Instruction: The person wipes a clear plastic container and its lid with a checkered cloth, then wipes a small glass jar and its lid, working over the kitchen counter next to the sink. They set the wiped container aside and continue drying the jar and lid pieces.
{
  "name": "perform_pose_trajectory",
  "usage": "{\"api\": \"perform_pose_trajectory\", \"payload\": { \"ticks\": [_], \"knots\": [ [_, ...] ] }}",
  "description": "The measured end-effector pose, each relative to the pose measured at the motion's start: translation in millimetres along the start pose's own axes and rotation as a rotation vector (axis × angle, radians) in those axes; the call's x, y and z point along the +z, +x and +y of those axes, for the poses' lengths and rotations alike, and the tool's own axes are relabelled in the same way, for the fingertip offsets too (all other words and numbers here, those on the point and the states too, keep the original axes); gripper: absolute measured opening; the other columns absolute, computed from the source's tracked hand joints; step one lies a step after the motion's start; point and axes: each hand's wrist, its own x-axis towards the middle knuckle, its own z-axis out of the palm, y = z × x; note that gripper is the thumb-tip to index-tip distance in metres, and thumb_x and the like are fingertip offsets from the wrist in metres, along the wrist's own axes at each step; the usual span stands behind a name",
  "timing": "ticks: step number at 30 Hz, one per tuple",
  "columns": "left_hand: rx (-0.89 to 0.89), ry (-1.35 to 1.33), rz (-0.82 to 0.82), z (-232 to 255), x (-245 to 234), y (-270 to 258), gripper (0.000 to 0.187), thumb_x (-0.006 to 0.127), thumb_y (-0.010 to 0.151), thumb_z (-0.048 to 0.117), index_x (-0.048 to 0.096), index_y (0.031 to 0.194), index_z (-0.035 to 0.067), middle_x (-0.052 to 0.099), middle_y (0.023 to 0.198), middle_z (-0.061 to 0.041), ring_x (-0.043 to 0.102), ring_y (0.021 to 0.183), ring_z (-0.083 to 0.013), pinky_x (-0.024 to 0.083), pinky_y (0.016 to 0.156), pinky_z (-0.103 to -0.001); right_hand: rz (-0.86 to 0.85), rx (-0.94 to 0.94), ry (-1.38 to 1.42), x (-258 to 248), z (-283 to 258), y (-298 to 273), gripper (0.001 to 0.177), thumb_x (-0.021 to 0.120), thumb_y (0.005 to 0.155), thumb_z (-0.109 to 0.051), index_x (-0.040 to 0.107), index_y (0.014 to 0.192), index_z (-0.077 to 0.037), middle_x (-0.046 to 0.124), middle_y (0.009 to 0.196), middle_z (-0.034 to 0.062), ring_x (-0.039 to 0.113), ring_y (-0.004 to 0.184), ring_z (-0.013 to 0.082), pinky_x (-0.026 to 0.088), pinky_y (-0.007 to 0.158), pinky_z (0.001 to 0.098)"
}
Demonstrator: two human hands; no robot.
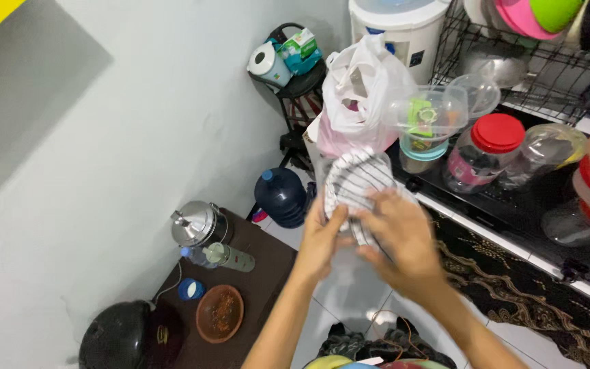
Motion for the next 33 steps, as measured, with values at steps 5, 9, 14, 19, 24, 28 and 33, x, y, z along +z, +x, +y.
{"api": "perform_pose_trajectory", "payload": {
  "ticks": [5, 9, 14, 19, 24, 28, 33],
  "knots": [
    [-0.027, 0.072, -0.008, -45, -3, -6, 0.06, 0.036, 0.113, 0.041, 0.043, 0.155, -0.002, 0.063, 0.125, -0.017, 0.069, 0.103, -0.019, 0.063, 0.077, -0.033, -0.066, 0.005, -0.08, 78, 62, -47, 0.058, 0.057, 0.093, -0.017, 0.046, 0.15, -0.009, 0.049, 0.157, 0.0105, 0.037, 0.149, 0.0345, 0.019, 0.118, 0.0626],
    [-0.037, 0.038, -0.046, -34, 8, -9, 0.066, 0.045, 0.102, 0.042, 0.028, 0.157, 0.01, 0.058, 0.142, -0.018, 0.071, 0.11, -0.0266, 0.064, 0.08, -0.041, 0.046, 0.207, 0.145, 73, 83, -26, 0.062, 0.05, 0.098, -0.009, 0.038, 0.158, -0.004, 0.042, 0.16, 0.0158, 0.031, 0.153, 0.0389, 0.019, 0.122, 0.0559],
    [0.122, 0.217, -0.128, 5, 24, -14, 0.066, 0.044, 0.107, 0.042, 0.031, 0.159, 0.005, 0.059, 0.146, -0.021, 0.068, 0.122, -0.0308, 0.063, 0.092, -0.043, 0.243, 0.281, 0.441, 66, 69, -20, 0.057, 0.044, 0.103, -0.007, 0.033, 0.158, -0.002, 0.033, 0.167, 0.0188, 0.03, 0.156, 0.0349, 0.027, 0.126, 0.043],
    [0.069, 0.217, -0.147, 23, 18, -10, 0.065, 0.045, 0.105, 0.044, 0.034, 0.157, 0.006, 0.067, 0.135, -0.018, 0.073, 0.113, -0.0307, 0.064, 0.087, -0.042, 0.335, 0.616, 0.902, 72, 86, -38, 0.049, 0.041, 0.109, -0.011, 0.028, 0.155, -0.003, 0.044, 0.152, 0.0162, 0.044, 0.139, 0.0212, 0.032, 0.117, 0.0359],
    [0.041, 0.247, -0.112, 12, 18, -14, 0.054, 0.054, 0.105, 0.035, 0.047, 0.145, -0.001, 0.072, 0.126, -0.02, 0.076, 0.105, -0.0301, 0.065, 0.082, -0.041, 0.309, 0.66, 1.215, 63, 101, -25, 0.034, 0.044, 0.11, -0.013, 0.048, 0.141, 0.0, 0.063, 0.123, 0.008, 0.061, 0.106, 0.0131, 0.051, 0.093, 0.0287],
    [0.099, 0.255, -0.012, 3, 21, -18, 0.049, 0.052, 0.106, 0.032, 0.053, 0.142, -0.001, 0.074, 0.119, -0.021, 0.077, 0.099, -0.0296, 0.066, 0.079, -0.04, 0.358, 0.63, 1.158, 71, 94, -32, 0.037, 0.048, 0.107, -0.011, 0.047, 0.143, -0.003, 0.062, 0.118, 0.0033, 0.057, 0.102, 0.0083, 0.049, 0.09, 0.0255],
    [0.171, 0.064, 0.094, 9, 18, -20, 0.045, 0.048, 0.107, 0.031, 0.052, 0.136, -0.003, 0.073, 0.119, -0.023, 0.076, 0.093, -0.0315, 0.066, 0.076, -0.041, 0.217, 0.706, 0.987, 92, 77, -60, 0.032, 0.054, 0.105, -0.014, 0.055, 0.132, 0.002, 0.068, 0.111, 0.0064, 0.062, 0.095, 0.0116, 0.052, 0.085, 0.0281]
  ]
}}
